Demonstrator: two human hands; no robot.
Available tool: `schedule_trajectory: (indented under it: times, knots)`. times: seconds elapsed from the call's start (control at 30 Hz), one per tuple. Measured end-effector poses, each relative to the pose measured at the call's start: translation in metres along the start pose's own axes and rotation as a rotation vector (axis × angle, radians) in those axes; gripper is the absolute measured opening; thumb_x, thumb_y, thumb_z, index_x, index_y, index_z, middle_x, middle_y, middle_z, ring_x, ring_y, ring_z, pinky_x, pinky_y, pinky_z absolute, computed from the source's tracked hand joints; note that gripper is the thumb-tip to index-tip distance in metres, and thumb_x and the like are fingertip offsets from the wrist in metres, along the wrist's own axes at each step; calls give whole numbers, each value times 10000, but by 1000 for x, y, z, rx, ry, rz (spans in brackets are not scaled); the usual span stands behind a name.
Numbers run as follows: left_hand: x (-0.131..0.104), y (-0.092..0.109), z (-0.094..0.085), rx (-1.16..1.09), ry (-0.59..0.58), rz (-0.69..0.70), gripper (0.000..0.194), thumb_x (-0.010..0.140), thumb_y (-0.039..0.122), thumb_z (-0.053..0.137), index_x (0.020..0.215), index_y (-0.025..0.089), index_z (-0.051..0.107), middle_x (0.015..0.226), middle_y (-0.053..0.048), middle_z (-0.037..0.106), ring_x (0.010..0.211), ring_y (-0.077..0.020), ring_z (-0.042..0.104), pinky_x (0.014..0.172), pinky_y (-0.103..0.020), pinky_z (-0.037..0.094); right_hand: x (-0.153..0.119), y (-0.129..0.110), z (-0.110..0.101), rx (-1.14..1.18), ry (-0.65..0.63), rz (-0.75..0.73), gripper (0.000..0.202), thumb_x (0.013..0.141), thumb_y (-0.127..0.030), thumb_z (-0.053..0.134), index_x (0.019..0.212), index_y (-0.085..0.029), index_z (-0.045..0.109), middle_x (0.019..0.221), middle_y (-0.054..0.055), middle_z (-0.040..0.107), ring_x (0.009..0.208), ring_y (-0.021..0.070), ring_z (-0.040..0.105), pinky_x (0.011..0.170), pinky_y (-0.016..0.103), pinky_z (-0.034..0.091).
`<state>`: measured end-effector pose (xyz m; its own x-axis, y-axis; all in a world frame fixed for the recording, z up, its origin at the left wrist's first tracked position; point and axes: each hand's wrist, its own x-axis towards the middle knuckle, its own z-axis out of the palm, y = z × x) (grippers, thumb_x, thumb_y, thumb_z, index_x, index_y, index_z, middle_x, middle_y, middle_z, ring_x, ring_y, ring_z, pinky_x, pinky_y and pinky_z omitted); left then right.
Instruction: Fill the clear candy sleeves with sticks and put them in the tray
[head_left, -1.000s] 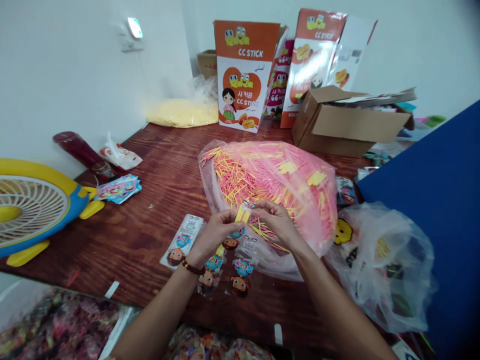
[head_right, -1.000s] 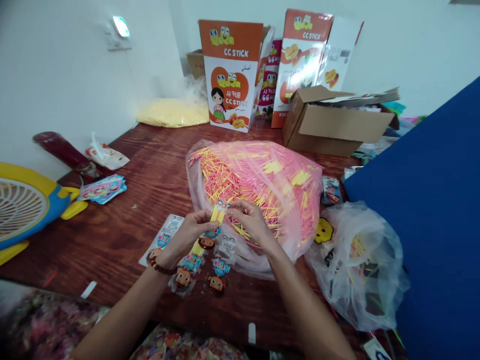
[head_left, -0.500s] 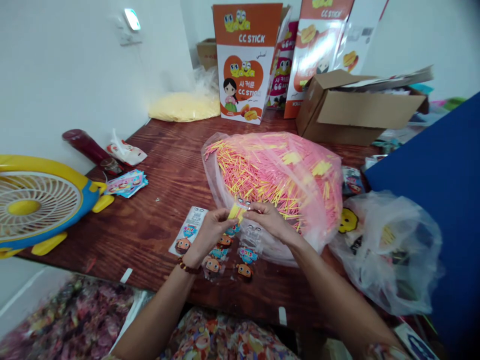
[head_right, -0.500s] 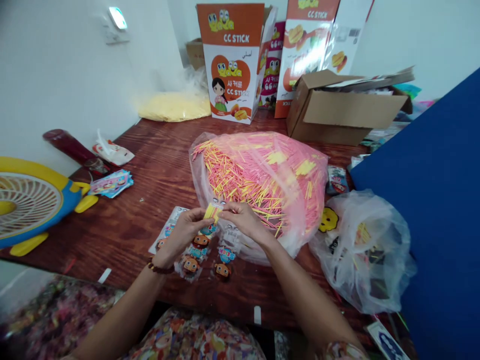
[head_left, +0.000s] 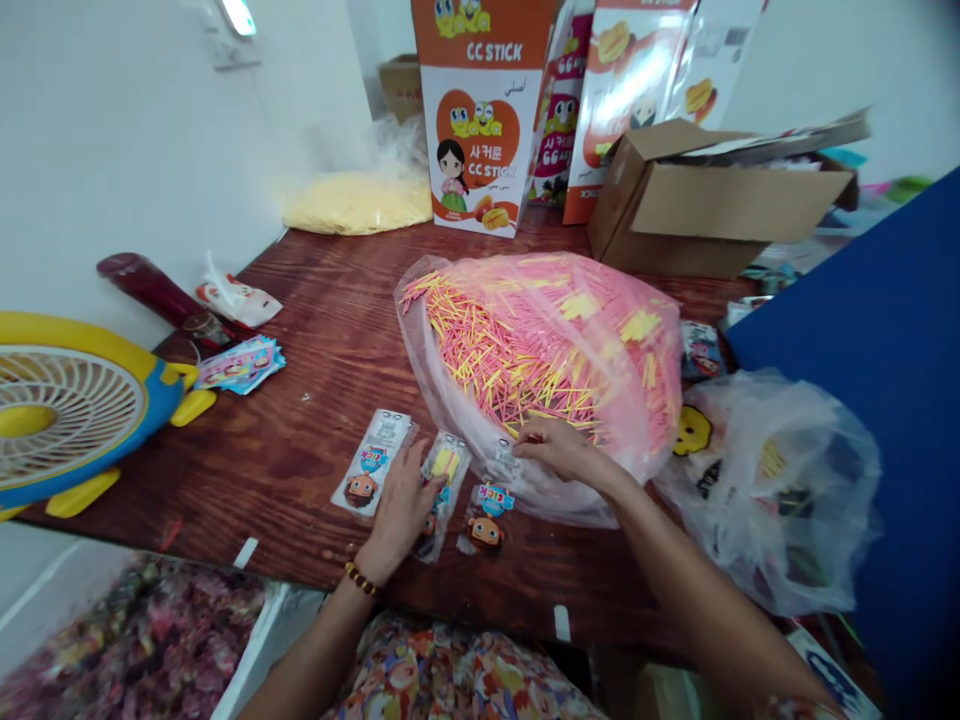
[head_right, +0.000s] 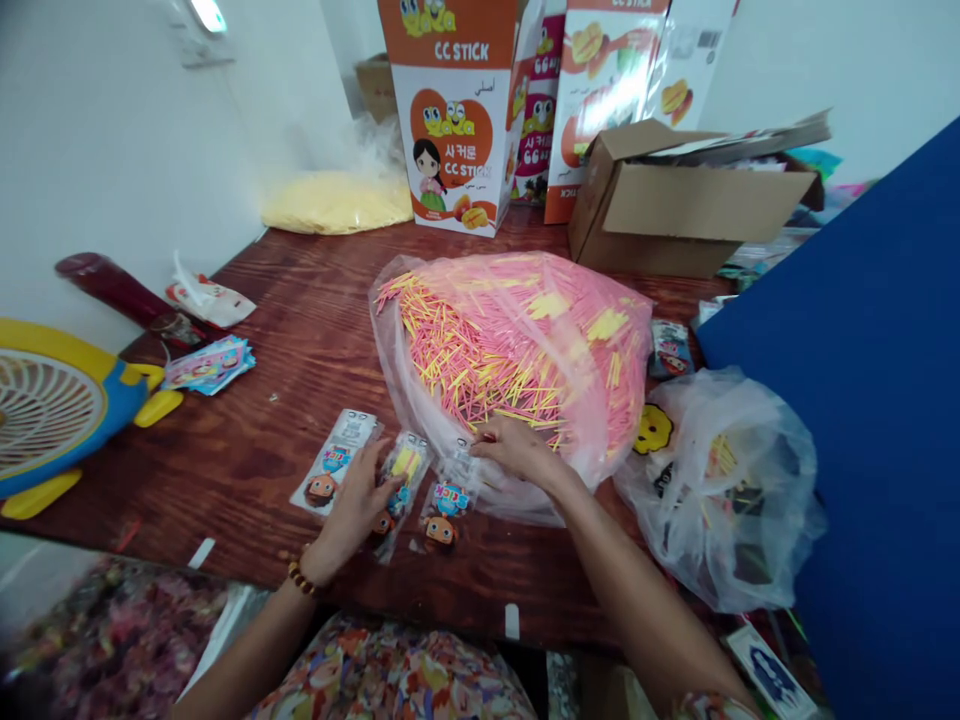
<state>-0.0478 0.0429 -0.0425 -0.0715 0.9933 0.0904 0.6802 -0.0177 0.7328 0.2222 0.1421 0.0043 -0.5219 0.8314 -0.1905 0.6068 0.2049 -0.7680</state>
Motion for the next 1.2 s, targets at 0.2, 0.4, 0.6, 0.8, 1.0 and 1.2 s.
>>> schedule_trajectory:
  times: [0.2,0.4,0.6,0.8,1.0,1.2]
  knots:
    - [7,48,-5,-113,6,36,369,902,391,590,1211,192,630,1121,-117,653,1049,-261,583,951,-409,450,-3,-8,-14,306,-7,-78,245,775,-401,701,671,-179,710,604,-24,572,606,124,510,588,239,364]
    - [27,90,13,-581,-206,-92,204,834,367,657,783,170,656,714,7,617,663,-136,533,635,-240,414,-10,-26,-15,397,42,-86,249,783,-406,703,688,-176,696,587,-35,537,583,110,476,569,230,357]
    - [24,89,16,-595,-304,-186,244,784,370,674,672,158,629,609,34,535,582,-106,429,561,-224,336,-20,-28,-12,354,45,-91,182,791,-367,714,748,-190,707,609,-39,524,553,97,441,535,221,325]
    - [23,81,16,-551,-376,-179,321,821,402,623,616,156,600,571,29,469,567,-107,385,534,-225,297,-9,-11,-13,284,-115,-110,325,877,-440,595,696,-176,651,590,-41,489,576,106,442,551,223,322]
    - [19,81,14,-543,-403,-160,363,860,443,580,641,156,623,586,14,490,572,-118,408,541,-229,312,37,37,-48,-358,290,47,230,923,-280,489,860,-167,680,846,53,641,759,170,556,660,265,383]
    - [15,75,14,-583,-389,-196,364,856,473,580,667,163,605,611,14,498,597,-124,416,557,-221,337,74,54,-60,-931,204,-50,274,932,-161,444,1064,-162,684,1029,133,632,919,230,542,751,306,400]
